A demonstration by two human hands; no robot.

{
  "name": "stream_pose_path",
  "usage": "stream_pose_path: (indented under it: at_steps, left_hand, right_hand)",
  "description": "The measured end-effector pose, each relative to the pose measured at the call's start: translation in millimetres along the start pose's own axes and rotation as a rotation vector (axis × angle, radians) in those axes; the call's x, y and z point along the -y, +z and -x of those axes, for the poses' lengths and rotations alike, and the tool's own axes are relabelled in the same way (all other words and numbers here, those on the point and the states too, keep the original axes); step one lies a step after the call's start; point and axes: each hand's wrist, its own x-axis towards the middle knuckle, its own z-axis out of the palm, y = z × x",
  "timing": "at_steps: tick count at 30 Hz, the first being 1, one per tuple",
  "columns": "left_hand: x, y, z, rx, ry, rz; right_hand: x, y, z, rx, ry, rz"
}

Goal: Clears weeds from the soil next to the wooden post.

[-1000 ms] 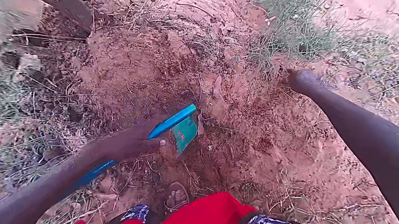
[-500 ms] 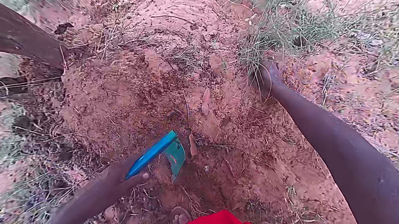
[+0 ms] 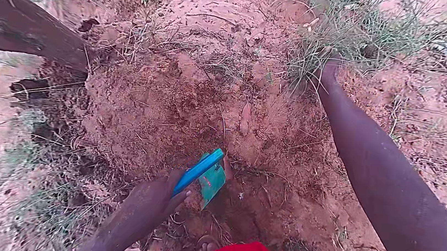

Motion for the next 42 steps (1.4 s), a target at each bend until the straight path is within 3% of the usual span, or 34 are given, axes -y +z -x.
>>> stream_pose_path:
  at_steps: [4,8,10,11,13,17,21,24,28,31,37,39,42]
  left_hand:
    - [-6.9,3.2,2.4,-0.048,-0.008,-0.088]
    - [-7.6,6.8,8.6,-0.110,-0.035,-0.091]
    - [-4.5,18.3,16.0,-0.215,-0.006,-0.099]
    - [-2.5,23.3,18.1,-0.276,0.011,-0.106]
    - [-1.4,30.6,22.3,-0.341,0.019,-0.108]
    - [-3.8,48.3,28.2,-0.511,-0.008,-0.078]
    - [-9.6,57.7,29.3,-0.592,0.001,-0.102]
    - [-10.2,62.1,30.1,-0.617,0.013,-0.100]
    - [-7.4,65.9,30.4,-0.633,0.039,-0.088]
    - [-5.6,64.6,28.4,-0.639,0.057,-0.087]
    - [-6.4,56.6,26.5,-0.579,0.071,-0.081]
    - [-5.2,55.7,24.3,-0.584,0.076,-0.102]
    - [-4.0,58.5,20.3,-0.618,0.079,-0.152]
  right_hand:
    - [15.5,-5.1,43.9,0.084,0.130,-0.009]
    - [9.6,3.1,63.7,-0.057,0.254,-0.153]
    - [-38.9,7.2,51.0,-0.176,0.263,-0.190]
    - [-76.5,11.3,37.5,-0.298,0.175,-0.207]
    - [-126.9,-3.6,37.7,-0.381,0.041,-0.260]
    - [-134.8,-20.6,72.3,-0.346,0.008,-0.436]
    - [-127.4,-13.3,60.8,-0.036,-0.184,0.013]
    - [-110.4,2.2,35.4,-0.007,-0.309,0.252]
    - [-77.3,31.4,6.5,0.043,-0.214,0.429]
    - [-72.7,55.8,-13.2,-0.017,-0.219,0.292]
    - [-49.1,76.8,9.8,-0.060,-0.427,0.174]
    - [-52.0,79.5,7.3,-0.099,-0.459,-0.056]
    - [-42.6,77.2,-11.5,-0.091,-0.229,-0.547]
